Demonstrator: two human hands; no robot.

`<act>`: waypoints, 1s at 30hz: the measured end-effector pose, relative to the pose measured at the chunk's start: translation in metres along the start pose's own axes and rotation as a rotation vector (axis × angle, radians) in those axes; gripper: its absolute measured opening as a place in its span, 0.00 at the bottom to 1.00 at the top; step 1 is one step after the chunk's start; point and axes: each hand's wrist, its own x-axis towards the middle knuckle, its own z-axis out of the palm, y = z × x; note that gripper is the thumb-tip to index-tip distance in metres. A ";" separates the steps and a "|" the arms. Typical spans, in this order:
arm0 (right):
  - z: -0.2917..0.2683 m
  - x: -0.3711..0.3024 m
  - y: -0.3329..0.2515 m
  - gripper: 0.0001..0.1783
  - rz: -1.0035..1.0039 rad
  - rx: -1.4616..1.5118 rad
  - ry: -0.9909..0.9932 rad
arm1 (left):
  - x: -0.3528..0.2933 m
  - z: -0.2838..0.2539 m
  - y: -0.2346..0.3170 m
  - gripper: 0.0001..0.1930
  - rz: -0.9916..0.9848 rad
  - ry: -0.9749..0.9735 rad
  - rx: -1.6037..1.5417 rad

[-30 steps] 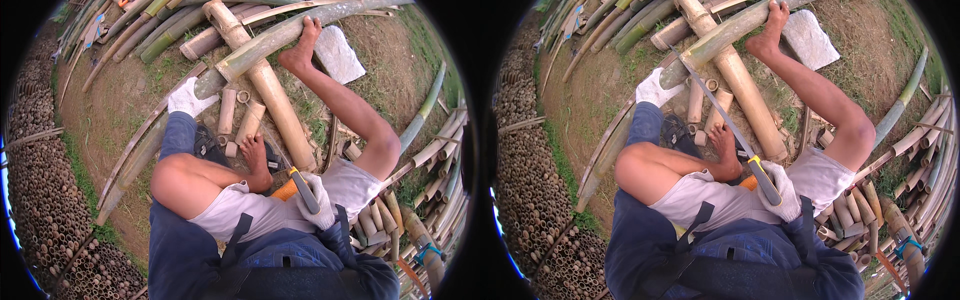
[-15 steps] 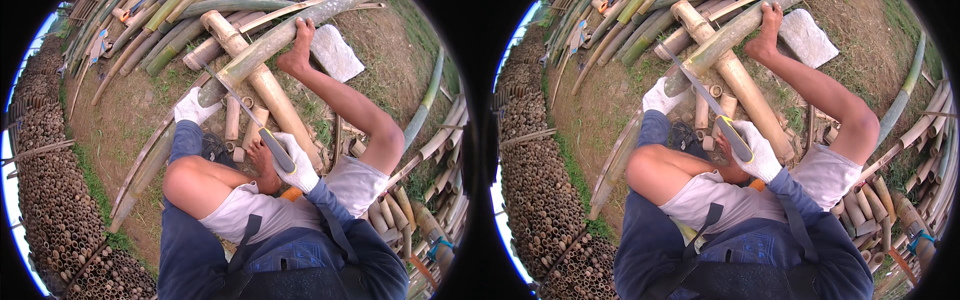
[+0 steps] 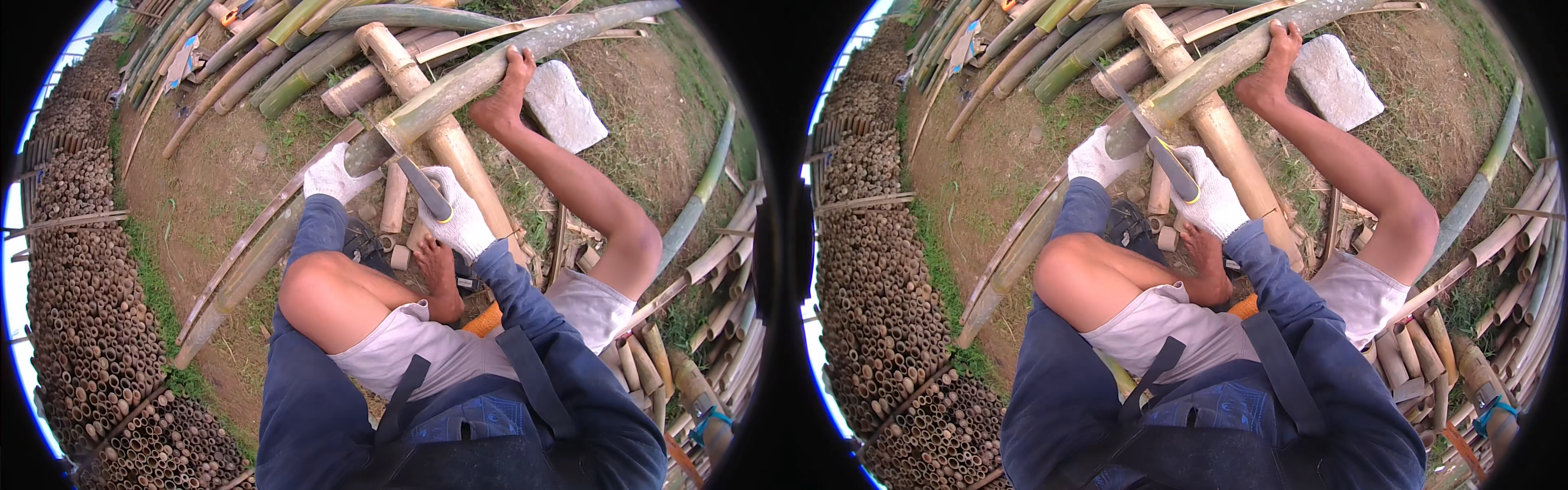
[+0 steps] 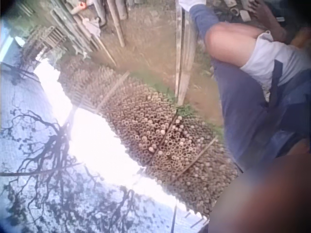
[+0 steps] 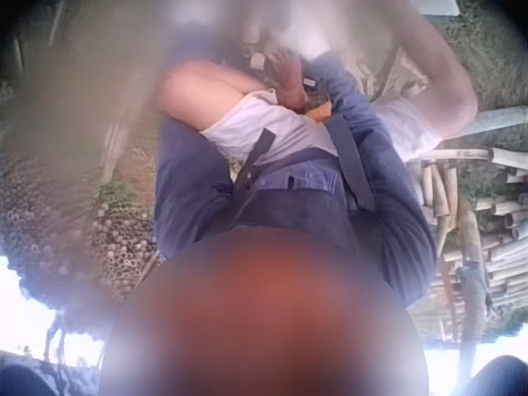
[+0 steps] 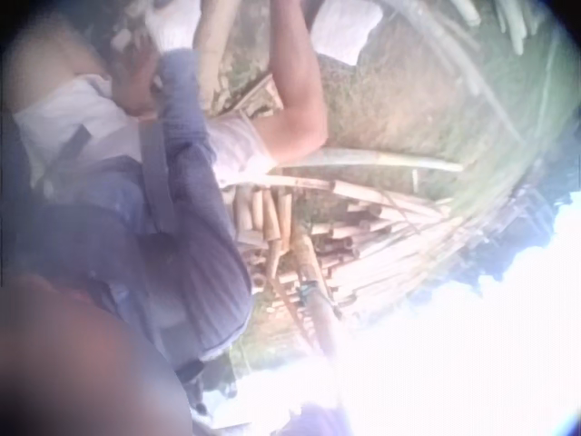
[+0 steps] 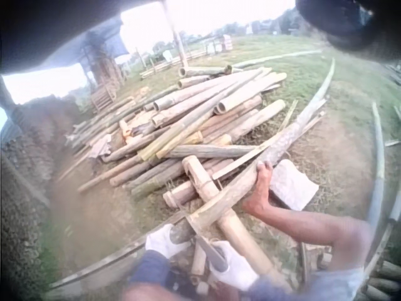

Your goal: The person sits on the ground and uses a hand saw to cut long bamboo poles into shorter sections. They hold the bamboo with their hands and feet, saw through the material, and place the cut pieces aside.

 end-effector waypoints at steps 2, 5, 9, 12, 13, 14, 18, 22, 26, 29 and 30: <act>-0.029 -0.049 -0.022 0.34 0.073 -0.016 -0.020 | -0.003 0.006 -0.004 0.54 0.017 -0.020 -0.022; -0.099 -0.142 -0.093 0.33 0.338 -0.041 -0.113 | -0.005 0.013 -0.008 0.43 0.208 0.239 -0.157; -0.128 -0.159 -0.139 0.31 0.410 -0.129 -0.145 | -0.007 0.013 -0.006 0.44 0.064 0.029 -0.032; -0.076 -0.082 -0.092 0.31 0.351 -0.083 -0.120 | -0.002 0.003 -0.002 0.48 0.029 -0.003 -0.047; -0.049 -0.053 -0.067 0.31 0.353 0.023 -0.086 | -0.002 0.001 -0.001 0.53 0.000 -0.073 -0.028; -0.023 -0.022 -0.043 0.32 0.136 -0.004 -0.024 | -0.002 -0.001 -0.001 0.50 0.003 -0.039 -0.019; -0.002 -0.016 -0.005 0.32 0.158 0.005 -0.019 | -0.005 0.006 -0.006 0.49 0.032 0.027 -0.027; -0.079 -0.127 -0.075 0.33 0.246 -0.076 -0.086 | -0.002 0.021 -0.016 0.51 0.042 0.028 -0.006; -0.140 -0.199 -0.144 0.32 0.376 -0.228 -0.181 | 0.002 0.029 -0.022 0.54 0.076 0.062 -0.050; -0.110 -0.148 -0.119 0.30 0.285 -0.132 -0.083 | 0.005 0.024 -0.021 0.55 0.046 0.017 -0.021; -0.091 -0.115 -0.094 0.30 0.359 -0.071 -0.102 | 0.000 0.024 -0.019 0.55 0.060 0.053 -0.020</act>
